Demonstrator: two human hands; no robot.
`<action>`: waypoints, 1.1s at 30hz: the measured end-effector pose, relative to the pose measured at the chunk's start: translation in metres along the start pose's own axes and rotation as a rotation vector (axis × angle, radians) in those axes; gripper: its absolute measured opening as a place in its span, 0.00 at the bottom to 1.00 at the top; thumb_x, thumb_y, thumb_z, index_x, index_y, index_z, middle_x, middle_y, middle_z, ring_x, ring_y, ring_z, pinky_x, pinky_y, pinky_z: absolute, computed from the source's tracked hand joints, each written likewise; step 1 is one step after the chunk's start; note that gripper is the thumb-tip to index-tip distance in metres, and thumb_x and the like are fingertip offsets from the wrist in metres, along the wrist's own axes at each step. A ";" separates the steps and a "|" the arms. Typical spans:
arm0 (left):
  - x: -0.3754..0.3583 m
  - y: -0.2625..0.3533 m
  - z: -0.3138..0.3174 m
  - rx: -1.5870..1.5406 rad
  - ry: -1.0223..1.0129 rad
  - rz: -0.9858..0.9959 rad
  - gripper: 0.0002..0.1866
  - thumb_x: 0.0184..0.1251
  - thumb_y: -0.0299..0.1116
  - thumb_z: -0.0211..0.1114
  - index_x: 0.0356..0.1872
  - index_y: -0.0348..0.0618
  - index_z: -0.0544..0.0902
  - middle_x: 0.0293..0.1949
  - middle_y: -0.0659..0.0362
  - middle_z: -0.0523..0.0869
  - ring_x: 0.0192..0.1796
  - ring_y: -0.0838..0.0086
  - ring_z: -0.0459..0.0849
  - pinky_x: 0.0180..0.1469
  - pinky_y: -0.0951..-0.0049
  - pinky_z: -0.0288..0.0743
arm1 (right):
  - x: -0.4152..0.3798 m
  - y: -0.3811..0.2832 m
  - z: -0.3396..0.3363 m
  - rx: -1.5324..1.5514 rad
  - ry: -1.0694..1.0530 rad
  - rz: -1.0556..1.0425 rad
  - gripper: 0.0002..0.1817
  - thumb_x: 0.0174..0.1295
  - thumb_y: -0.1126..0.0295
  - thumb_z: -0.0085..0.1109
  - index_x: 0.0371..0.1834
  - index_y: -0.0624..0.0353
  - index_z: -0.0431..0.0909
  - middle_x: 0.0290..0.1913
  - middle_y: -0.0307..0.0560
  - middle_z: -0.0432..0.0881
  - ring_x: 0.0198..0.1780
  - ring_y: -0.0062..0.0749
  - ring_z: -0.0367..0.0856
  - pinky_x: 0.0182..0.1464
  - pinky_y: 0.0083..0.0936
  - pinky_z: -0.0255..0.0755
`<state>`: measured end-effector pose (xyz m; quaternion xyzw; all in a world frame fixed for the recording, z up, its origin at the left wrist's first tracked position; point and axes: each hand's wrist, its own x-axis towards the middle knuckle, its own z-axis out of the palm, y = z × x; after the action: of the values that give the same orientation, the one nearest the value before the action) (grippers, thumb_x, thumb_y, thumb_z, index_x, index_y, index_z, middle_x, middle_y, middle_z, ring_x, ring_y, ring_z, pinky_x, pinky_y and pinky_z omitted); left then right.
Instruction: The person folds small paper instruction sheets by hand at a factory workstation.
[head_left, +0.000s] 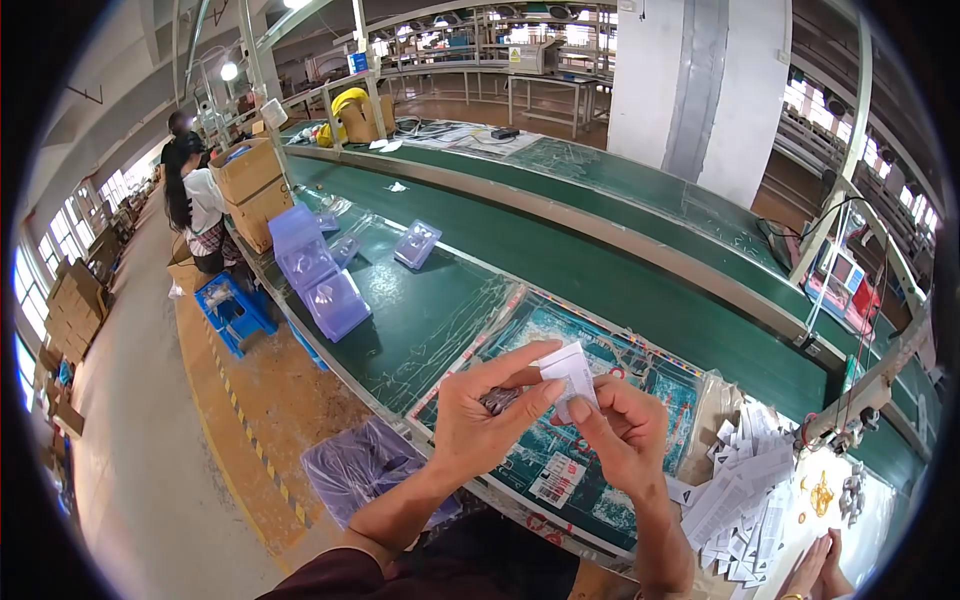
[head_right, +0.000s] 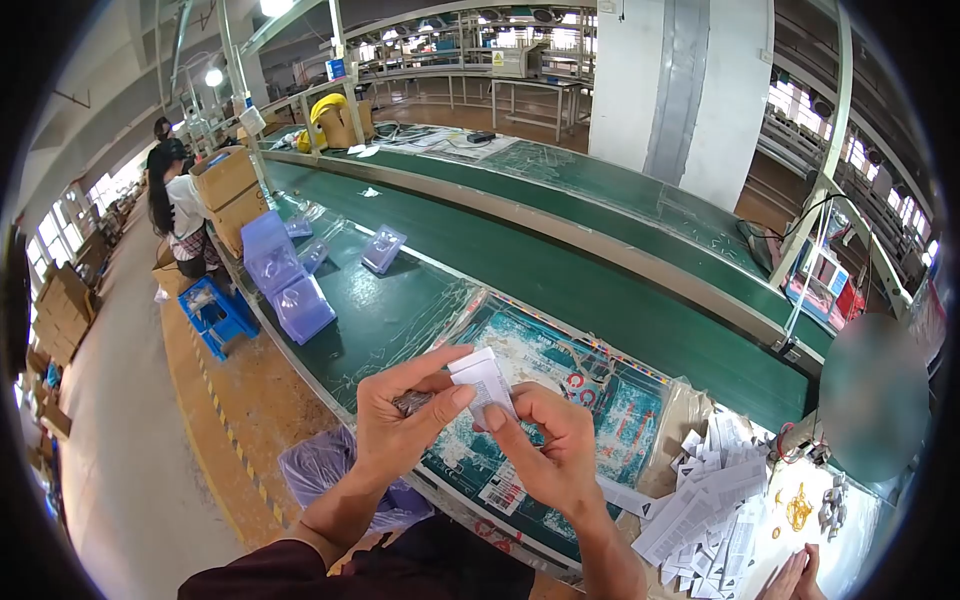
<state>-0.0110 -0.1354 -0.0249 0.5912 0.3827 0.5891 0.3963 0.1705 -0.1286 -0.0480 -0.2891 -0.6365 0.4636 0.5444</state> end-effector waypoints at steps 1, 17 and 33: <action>0.000 0.000 0.001 0.000 -0.001 0.000 0.19 0.68 0.28 0.72 0.58 0.35 0.84 0.42 0.51 0.92 0.41 0.82 0.86 0.41 0.81 0.80 | 0.000 0.001 0.000 0.000 0.001 0.000 0.08 0.70 0.75 0.62 0.32 0.67 0.81 0.34 0.47 0.86 0.37 0.21 0.81 0.40 0.20 0.72; -0.004 -0.007 0.007 0.073 0.158 0.177 0.14 0.68 0.24 0.70 0.53 0.31 0.86 0.37 0.56 0.91 0.38 0.85 0.83 0.39 0.85 0.76 | 0.000 -0.001 0.006 -0.134 0.046 -0.032 0.08 0.67 0.73 0.65 0.32 0.67 0.83 0.33 0.45 0.85 0.34 0.23 0.80 0.38 0.21 0.71; -0.006 -0.004 0.002 0.047 0.194 0.144 0.13 0.67 0.24 0.71 0.52 0.32 0.87 0.36 0.56 0.91 0.37 0.84 0.84 0.38 0.84 0.76 | -0.002 -0.007 0.022 0.088 0.169 -0.041 0.10 0.67 0.76 0.66 0.49 0.67 0.81 0.41 0.48 0.87 0.43 0.24 0.86 0.47 0.22 0.78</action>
<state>-0.0089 -0.1390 -0.0304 0.5665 0.3893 0.6614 0.3001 0.1511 -0.1386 -0.0419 -0.2900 -0.5730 0.4538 0.6178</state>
